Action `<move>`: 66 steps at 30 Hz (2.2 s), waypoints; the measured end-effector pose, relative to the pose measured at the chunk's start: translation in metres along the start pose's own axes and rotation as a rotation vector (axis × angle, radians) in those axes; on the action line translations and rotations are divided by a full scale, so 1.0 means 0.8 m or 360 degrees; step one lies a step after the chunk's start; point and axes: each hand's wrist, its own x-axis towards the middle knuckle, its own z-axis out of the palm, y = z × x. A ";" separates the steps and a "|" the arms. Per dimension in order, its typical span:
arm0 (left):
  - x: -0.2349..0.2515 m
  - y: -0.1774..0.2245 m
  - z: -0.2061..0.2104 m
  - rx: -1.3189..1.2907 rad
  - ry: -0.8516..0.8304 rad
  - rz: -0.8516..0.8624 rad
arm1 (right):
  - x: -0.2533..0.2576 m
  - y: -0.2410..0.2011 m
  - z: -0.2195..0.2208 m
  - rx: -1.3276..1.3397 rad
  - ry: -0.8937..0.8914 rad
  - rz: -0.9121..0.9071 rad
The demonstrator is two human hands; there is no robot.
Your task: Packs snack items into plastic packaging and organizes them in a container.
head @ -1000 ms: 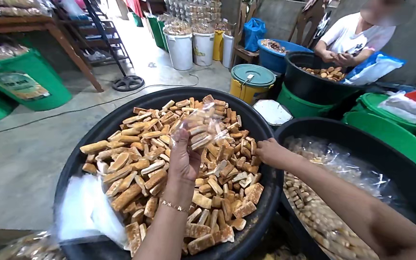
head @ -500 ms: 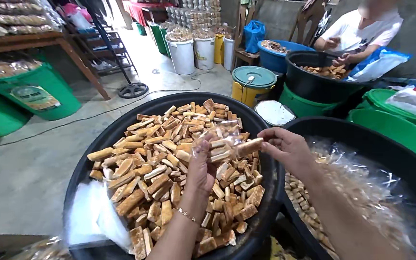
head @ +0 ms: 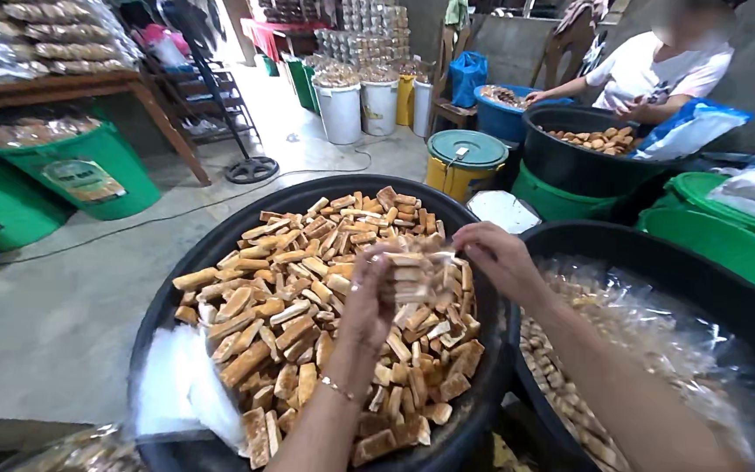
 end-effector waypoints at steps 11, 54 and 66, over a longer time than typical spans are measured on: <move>0.020 0.012 -0.014 -0.0054 0.0323 0.0084 | 0.020 0.064 0.059 -0.1228 -0.1321 0.0786; -0.013 -0.012 0.004 0.0270 -0.0677 -0.0287 | -0.039 -0.033 -0.085 0.0817 -0.1262 0.0365; -0.021 -0.027 0.020 0.0097 -0.0290 -0.0431 | -0.054 -0.055 -0.072 0.0492 -0.0966 0.0429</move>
